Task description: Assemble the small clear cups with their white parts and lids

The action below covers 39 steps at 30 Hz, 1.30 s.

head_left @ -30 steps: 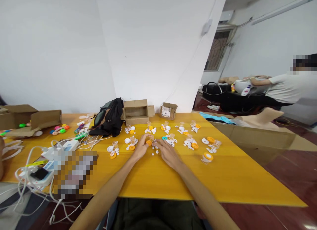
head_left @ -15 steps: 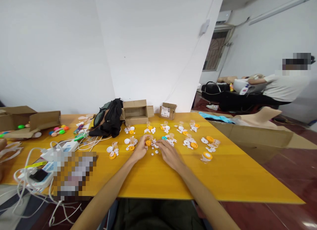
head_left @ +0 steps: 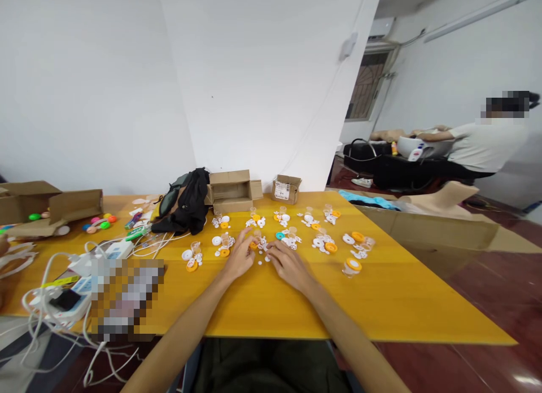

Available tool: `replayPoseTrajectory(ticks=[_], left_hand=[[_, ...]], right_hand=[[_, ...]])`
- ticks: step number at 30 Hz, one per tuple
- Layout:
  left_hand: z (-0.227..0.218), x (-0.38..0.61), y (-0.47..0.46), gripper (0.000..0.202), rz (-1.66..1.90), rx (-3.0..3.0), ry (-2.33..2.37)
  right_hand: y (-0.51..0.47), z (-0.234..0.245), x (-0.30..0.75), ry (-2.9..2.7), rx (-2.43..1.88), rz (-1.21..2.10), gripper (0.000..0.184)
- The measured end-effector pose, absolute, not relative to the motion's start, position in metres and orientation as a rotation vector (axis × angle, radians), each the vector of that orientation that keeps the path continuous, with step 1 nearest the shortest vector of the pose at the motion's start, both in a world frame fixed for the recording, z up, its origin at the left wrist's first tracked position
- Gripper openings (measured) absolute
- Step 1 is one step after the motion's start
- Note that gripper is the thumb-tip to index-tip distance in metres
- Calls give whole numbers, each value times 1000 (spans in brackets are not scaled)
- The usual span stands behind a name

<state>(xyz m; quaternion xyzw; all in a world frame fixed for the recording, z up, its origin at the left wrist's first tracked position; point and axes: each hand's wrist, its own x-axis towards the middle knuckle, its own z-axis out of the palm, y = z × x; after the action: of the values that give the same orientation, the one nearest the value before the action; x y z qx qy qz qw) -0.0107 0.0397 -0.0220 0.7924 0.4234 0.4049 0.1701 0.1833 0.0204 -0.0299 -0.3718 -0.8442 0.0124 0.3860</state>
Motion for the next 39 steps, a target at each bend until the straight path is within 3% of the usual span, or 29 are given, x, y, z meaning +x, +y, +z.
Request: replayPoseTrajectory(ticks=[4, 11, 18, 26, 39], left_hand=[[-21, -10, 35, 39, 1063, 2426, 1205], [-24, -11, 39, 49, 975, 2587, 1191], [-22, -9, 36, 53, 1041, 2560, 1181], [-27, -10, 38, 45, 998, 2560, 1197], [-15, -8, 31, 52, 1070, 2550, 1249]], right_hand=[[22, -28, 182, -2131, -977, -11, 28], [25, -32, 182, -2174, -1067, -53, 30], [26, -34, 181, -2133, -1123, -45, 34], [30, -36, 176, -2177, -1224, -64, 37], [25, -27, 181, -2130, -1114, 19, 33]])
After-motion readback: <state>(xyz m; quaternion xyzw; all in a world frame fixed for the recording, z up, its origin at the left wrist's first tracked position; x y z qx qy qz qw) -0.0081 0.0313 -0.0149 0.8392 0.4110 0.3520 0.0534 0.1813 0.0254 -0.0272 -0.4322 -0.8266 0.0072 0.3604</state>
